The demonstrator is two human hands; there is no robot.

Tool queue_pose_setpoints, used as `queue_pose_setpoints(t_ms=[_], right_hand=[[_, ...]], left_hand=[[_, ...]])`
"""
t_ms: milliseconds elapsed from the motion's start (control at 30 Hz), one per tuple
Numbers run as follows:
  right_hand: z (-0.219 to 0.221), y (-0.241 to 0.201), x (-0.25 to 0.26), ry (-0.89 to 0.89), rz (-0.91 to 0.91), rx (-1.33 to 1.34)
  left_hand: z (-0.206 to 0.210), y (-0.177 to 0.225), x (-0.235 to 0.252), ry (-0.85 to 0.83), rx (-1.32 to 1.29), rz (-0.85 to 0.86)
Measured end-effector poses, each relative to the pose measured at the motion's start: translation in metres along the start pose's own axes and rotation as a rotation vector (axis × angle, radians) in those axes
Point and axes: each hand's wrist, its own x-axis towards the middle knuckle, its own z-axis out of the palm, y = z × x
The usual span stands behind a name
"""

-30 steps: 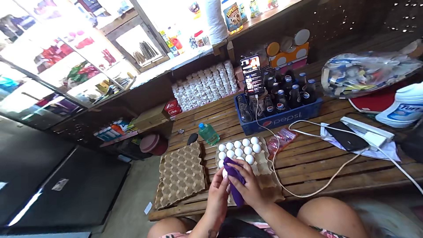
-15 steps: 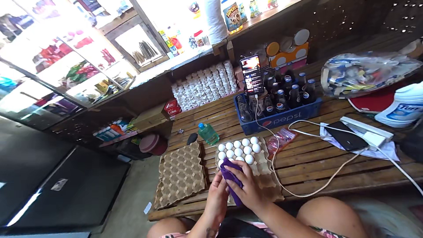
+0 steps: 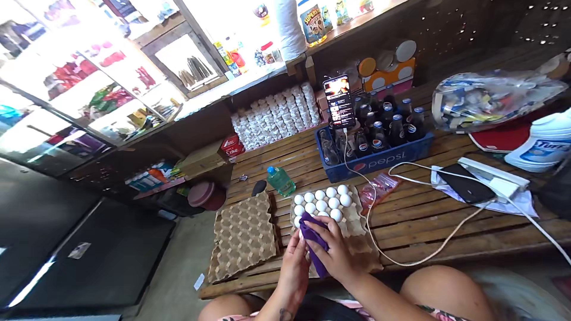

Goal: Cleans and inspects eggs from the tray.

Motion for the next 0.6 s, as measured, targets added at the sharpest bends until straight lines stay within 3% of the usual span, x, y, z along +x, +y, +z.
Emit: queue_pose_setpoints(t_ms=[200, 400, 600], right_hand=[[-0.0025, -0.0021, 0.0017, -0.009, 0.119, 0.102], [0.0015, 0.0037, -0.0027, -0.019, -0.074, -0.04], [-0.0039, -0.0038, 0.0035, -0.033, 0.141, 0.151]], left_hand=[[0.0015, 0.0072, 0.0022, 0.01, -0.095, 0.044], [0.0019, 0.0077, 0.0014, 0.044, -0.073, 0.042], [-0.0036, 0.0042, 0.0012, -0.026, -0.107, -0.004]])
